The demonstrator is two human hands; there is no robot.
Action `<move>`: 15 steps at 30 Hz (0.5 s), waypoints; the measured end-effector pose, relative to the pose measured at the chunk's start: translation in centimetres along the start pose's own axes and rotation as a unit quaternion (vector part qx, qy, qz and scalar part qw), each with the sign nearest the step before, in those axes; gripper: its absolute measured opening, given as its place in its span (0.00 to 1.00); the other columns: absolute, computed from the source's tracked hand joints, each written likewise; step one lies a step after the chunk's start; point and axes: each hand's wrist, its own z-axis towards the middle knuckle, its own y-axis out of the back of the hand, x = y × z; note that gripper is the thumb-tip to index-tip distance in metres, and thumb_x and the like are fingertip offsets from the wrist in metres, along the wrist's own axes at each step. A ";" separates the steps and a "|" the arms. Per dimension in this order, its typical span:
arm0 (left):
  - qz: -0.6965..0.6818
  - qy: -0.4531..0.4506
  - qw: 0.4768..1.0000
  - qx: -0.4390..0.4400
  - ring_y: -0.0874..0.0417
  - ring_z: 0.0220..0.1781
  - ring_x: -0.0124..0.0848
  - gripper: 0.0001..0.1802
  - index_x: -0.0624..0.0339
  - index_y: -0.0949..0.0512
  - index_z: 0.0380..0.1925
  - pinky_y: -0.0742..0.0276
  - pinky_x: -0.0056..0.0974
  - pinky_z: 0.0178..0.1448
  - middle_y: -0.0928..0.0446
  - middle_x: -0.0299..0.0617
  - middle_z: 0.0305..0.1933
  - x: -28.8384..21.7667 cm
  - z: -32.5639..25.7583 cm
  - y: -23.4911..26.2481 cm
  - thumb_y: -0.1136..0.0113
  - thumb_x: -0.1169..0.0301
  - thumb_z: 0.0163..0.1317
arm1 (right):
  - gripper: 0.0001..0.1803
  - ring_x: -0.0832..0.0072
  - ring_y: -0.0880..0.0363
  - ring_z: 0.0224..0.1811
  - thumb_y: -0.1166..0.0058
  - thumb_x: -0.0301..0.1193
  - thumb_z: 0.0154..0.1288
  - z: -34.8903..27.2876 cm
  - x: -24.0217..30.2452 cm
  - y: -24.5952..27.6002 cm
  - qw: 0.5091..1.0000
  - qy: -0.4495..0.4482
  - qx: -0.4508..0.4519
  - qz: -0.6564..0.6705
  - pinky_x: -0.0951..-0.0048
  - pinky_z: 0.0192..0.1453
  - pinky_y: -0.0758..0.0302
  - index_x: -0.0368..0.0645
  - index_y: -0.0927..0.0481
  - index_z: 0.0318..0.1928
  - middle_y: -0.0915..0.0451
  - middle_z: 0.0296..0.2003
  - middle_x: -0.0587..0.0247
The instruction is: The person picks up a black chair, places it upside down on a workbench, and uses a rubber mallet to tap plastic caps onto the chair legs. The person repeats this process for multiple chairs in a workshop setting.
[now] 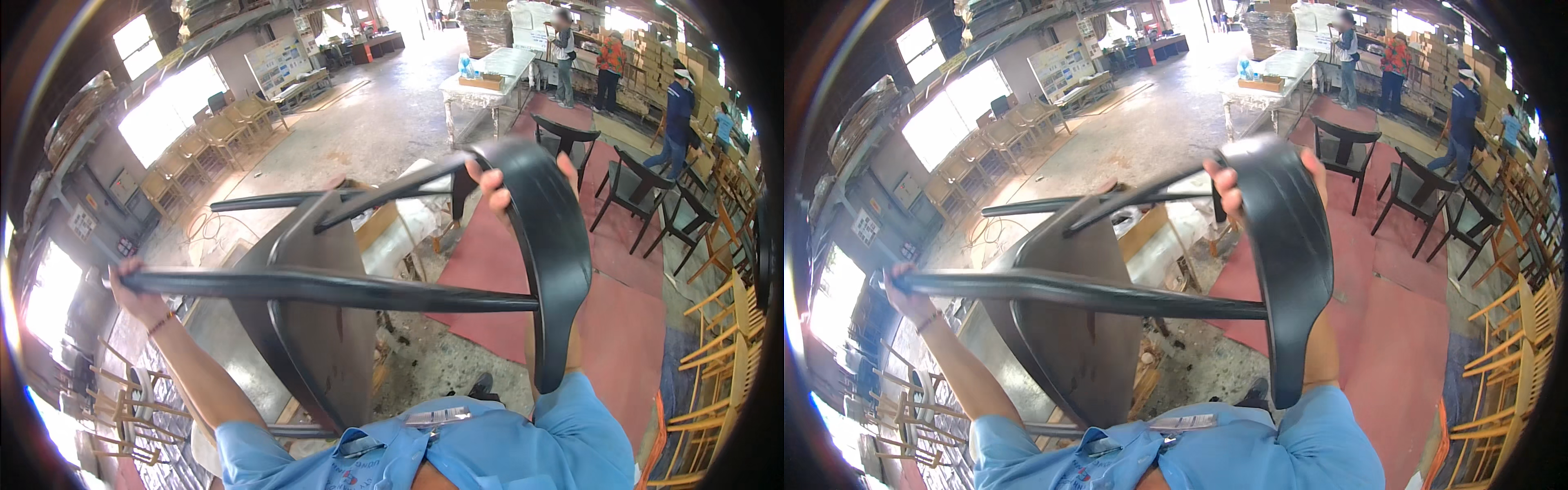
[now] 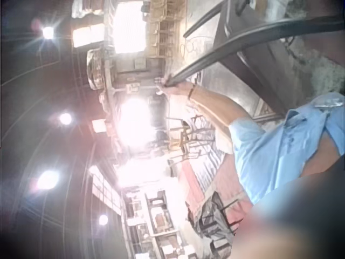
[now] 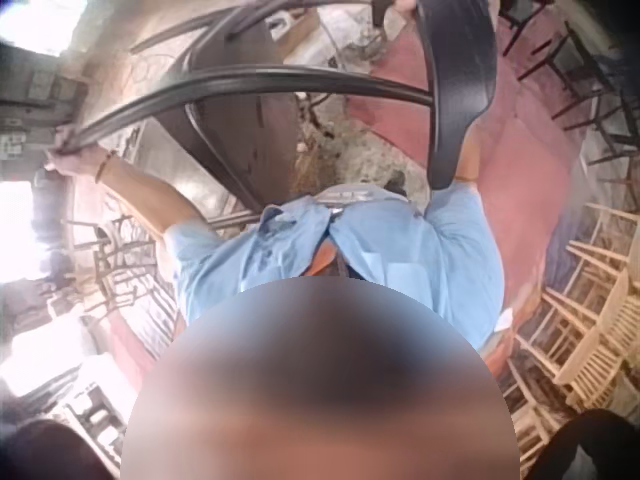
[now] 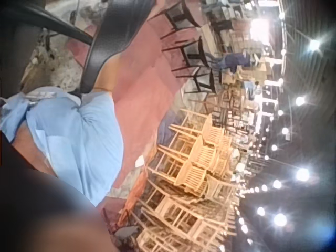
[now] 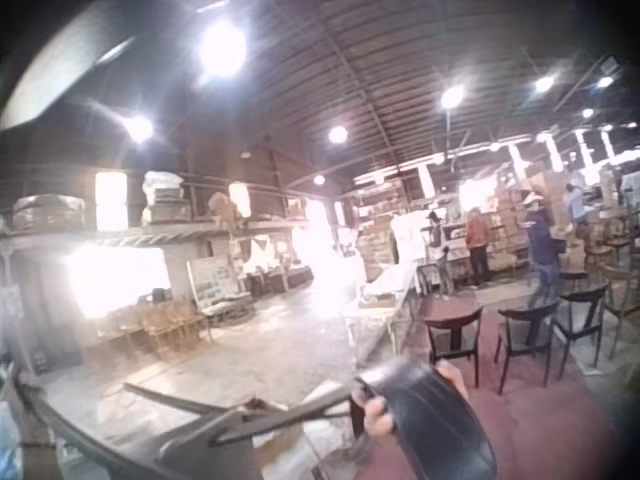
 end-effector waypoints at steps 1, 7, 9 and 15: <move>0.032 0.015 0.999 -0.018 0.31 0.28 0.29 0.12 0.60 0.36 0.30 0.27 0.35 0.34 0.35 0.37 0.26 3.0 0.7 -3.6 0.45 0.72 0.70 | 0.51 0.46 0.31 0.59 0.39 0.48 0.63 -1.6 2.5 1.0 0.998 0.020 -0.047 0.043 0.53 0.63 0.23 0.25 0.52 0.69 0.39 0.58 0.32; 0.145 0.104 0.983 0.044 0.25 0.25 0.34 0.10 0.62 0.32 0.30 0.22 0.39 0.32 0.29 0.42 0.24 18.6 4.1 -22.3 0.45 0.70 0.70 | 0.56 0.52 0.35 0.63 0.38 0.39 0.65 -7.6 13.0 6.1 0.980 0.090 -0.051 0.169 0.58 0.65 0.26 0.26 0.68 0.70 0.41 0.60 0.35; 0.179 0.118 0.973 0.089 0.23 0.23 0.35 0.09 0.62 0.30 0.31 0.20 0.39 0.30 0.26 0.43 0.23 23.2 5.2 -27.3 0.45 0.71 0.69 | 0.53 0.50 0.35 0.66 0.40 0.40 0.67 -9.0 15.4 7.0 0.982 0.068 -0.020 0.174 0.58 0.63 0.24 0.25 0.66 0.71 0.43 0.64 0.33; 0.048 0.250 0.912 0.321 0.20 0.27 0.38 0.11 0.61 0.32 0.28 0.20 0.39 0.32 0.26 0.44 0.23 37.0 9.7 -40.6 0.40 0.73 0.65 | 0.43 0.49 0.24 0.60 0.61 0.57 0.73 -10.6 22.8 12.1 0.953 0.215 -0.200 -0.070 0.58 0.55 0.18 0.29 0.40 0.69 0.38 0.67 0.32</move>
